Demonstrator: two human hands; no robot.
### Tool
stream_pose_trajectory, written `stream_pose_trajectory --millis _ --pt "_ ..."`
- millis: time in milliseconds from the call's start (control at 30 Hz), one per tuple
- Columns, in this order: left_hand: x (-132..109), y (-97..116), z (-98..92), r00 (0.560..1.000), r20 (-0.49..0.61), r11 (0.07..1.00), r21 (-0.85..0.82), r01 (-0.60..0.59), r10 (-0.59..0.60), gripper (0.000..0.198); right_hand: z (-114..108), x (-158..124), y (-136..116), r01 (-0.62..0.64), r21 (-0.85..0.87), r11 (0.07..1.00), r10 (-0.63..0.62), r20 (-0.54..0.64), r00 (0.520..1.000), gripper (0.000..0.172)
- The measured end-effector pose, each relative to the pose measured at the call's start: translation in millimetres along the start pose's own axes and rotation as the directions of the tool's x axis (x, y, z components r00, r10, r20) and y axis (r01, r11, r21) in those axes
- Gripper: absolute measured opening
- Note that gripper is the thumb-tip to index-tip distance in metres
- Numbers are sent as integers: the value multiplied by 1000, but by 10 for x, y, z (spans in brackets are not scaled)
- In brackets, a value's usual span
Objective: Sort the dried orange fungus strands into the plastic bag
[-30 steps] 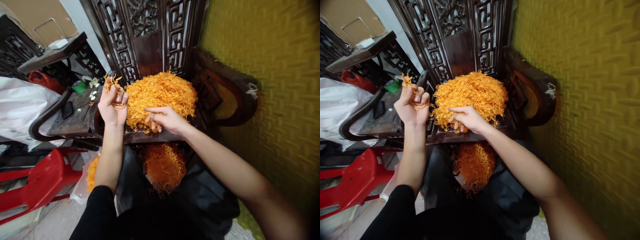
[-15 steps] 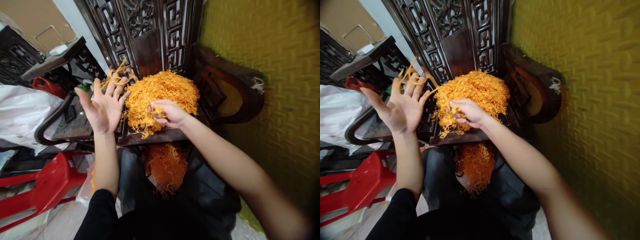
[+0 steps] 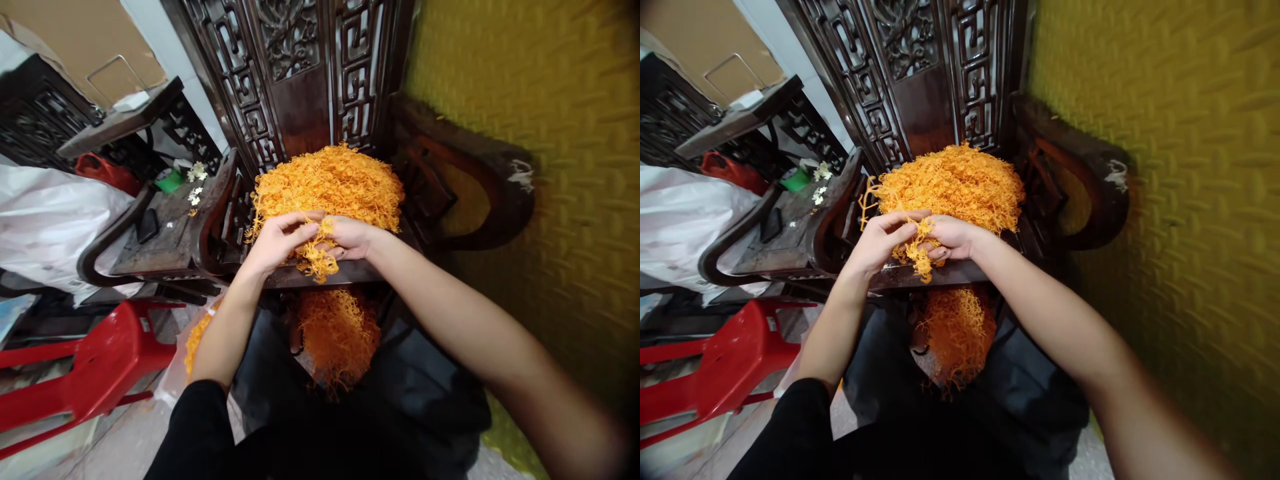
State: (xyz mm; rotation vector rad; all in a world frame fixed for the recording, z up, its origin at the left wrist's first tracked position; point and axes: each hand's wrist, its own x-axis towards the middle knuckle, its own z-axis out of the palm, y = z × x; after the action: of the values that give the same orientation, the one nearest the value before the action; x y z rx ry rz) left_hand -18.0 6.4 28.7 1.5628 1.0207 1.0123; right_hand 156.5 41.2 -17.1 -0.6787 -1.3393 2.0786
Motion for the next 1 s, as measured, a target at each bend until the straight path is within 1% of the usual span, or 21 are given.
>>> stream_pose_trajectory --millis 67,100,133,167,200,267,333,367,467,500,533,633,733,800,900,933,967,1000 --pt "26 -48 -54 987 -153 999 -12 -47 44 30 7 -25 -21 -106 55 993 105 27 994 38" --pt "45 -75 -91 967 -242 997 0 -77 75 30 16 -41 -38 -103 74 992 103 2 995 37" --pt "65 -100 -127 944 -315 995 19 -102 102 30 29 -56 -56 -58 84 995 62 -47 997 35" --pt "83 -120 -159 926 -358 993 36 -114 120 31 46 -69 -71 1 85 996 7 -103 995 34" --pt "97 -134 -182 920 -372 992 48 -114 124 31 65 -79 -83 64 76 995 -52 -158 986 34" --pt "110 -146 -195 934 -342 994 53 -93 106 33 110 -86 -88 163 29 986 -153 -227 962 39" --pt "106 -144 -169 953 -291 997 30 -77 83 35 153 -77 -71 228 -60 972 -236 -264 935 35" --pt "99 -139 -147 962 -264 998 9 -68 68 35 170 -68 -56 264 -112 958 -286 -292 913 32" --pt "69 -112 -73 988 -148 996 -88 19 -32 42 194 -36 -5 359 -234 903 -426 -399 812 36" --pt "60 -98 -53 991 -117 992 -113 57 -70 46 194 -26 9 380 -259 888 -458 -426 780 38" --pt "53 -80 -37 990 -97 987 -133 91 -104 49 191 -19 19 392 -277 877 -479 -443 758 41" --pt "52 -11 -5 983 -105 975 -183 128 -149 50 185 -16 21 393 -261 882 -472 -490 733 47" --pt "82 47 29 975 -126 965 -210 156 -185 45 204 -33 -11 409 -142 902 -412 -571 710 51" --pt "108 68 60 969 -128 962 -208 180 -209 43 219 -42 -34 421 -81 903 -385 -587 712 52" --pt "128 81 81 969 -103 956 -217 199 -225 41 169 -32 -61 414 -86 906 -388 -562 731 50" --pt "125 83 72 969 -89 954 -218 207 -231 40 114 -24 -77 410 -105 906 -392 -573 720 49" --pt "118 83 52 969 -79 953 -216 214 -235 40 37 -19 -100 412 -129 902 -400 -607 686 48" --pt "107 81 23 969 -77 953 -211 215 -236 39 -58 -19 -133 421 -154 894 -411 -656 633 47"
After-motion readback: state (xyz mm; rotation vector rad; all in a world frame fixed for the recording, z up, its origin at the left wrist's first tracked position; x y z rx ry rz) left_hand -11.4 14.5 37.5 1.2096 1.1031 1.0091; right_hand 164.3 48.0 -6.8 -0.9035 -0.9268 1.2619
